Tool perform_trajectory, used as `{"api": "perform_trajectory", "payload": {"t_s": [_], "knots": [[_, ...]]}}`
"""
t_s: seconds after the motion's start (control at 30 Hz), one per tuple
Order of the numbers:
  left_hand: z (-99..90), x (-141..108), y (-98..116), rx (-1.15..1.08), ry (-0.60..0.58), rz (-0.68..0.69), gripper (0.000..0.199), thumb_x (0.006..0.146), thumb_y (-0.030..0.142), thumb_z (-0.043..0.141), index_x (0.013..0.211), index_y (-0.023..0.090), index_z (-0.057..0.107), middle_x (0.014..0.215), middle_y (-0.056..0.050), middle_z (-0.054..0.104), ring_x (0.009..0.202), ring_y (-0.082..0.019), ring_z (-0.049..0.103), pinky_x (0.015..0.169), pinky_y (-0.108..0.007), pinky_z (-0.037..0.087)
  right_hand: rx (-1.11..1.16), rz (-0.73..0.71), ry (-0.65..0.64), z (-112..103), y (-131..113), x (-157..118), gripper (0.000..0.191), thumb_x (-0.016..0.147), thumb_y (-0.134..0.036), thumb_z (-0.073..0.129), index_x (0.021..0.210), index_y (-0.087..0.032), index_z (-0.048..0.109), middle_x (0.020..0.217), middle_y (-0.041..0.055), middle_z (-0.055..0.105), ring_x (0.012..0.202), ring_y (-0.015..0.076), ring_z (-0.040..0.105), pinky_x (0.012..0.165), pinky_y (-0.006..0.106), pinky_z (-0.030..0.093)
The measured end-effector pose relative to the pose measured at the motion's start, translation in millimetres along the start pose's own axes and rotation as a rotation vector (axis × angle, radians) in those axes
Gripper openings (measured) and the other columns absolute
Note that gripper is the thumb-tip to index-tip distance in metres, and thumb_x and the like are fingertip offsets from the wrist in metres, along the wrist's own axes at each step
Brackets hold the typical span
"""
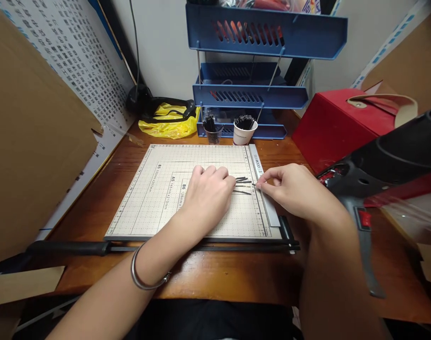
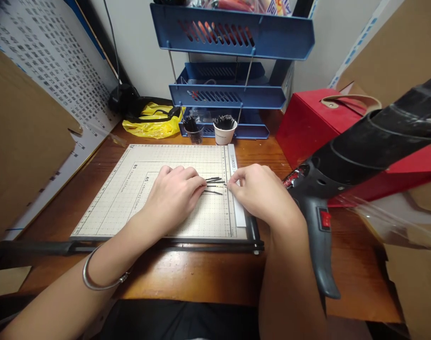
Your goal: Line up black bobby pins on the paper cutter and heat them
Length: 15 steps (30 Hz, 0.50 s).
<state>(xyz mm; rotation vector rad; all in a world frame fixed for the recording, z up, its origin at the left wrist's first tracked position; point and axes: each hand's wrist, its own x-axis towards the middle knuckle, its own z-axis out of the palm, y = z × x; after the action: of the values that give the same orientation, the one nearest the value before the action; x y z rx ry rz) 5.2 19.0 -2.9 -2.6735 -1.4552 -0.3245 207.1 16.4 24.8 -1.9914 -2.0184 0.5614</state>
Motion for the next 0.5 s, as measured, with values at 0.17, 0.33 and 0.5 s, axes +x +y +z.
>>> {"api": "perform_trajectory", "payload": {"t_s": [0.17, 0.33, 0.5], "knots": [[0.4, 0.0, -1.1, 0.0, 0.005, -0.007, 0.025, 0.105, 0.022, 0.054, 0.091, 0.018, 0.075, 0.096, -0.005, 0.073, 0.089, -0.024, 0.061, 0.074, -0.04, 0.025, -0.052, 0.019, -0.008, 4.6, -2.6, 1.9, 0.018, 0.083, -0.03, 0.063, 0.076, -0.027, 0.079, 0.059, 0.0, 0.059, 0.057, 0.0162, 0.046, 0.061, 0.032, 0.032], [0.6, -1.0, -2.2, -0.013, -0.01, -0.004, 0.025, 0.105, 0.022, 0.055, 0.093, 0.021, 0.076, 0.098, -0.004, 0.073, 0.089, -0.024, 0.06, 0.075, -0.04, 0.025, -0.068, 0.015, -0.016, 8.2, -2.4, 4.1, 0.016, 0.082, -0.028, 0.063, 0.076, -0.026, 0.079, 0.064, 0.0014, 0.06, 0.061, 0.0174, 0.048, 0.062, 0.033, 0.034], [1.0, -1.3, -2.6, -0.028, -0.014, -0.002, 0.026, 0.105, 0.022, 0.054, 0.092, 0.021, 0.077, 0.098, -0.005, 0.073, 0.09, -0.024, 0.06, 0.075, -0.04, 0.025, -0.061, 0.025, -0.015, 7.6, -1.9, 4.1, 0.016, 0.082, -0.029, 0.064, 0.076, -0.026, 0.078, 0.061, 0.0007, 0.058, 0.06, 0.0171, 0.047, 0.061, 0.033, 0.033]]}}
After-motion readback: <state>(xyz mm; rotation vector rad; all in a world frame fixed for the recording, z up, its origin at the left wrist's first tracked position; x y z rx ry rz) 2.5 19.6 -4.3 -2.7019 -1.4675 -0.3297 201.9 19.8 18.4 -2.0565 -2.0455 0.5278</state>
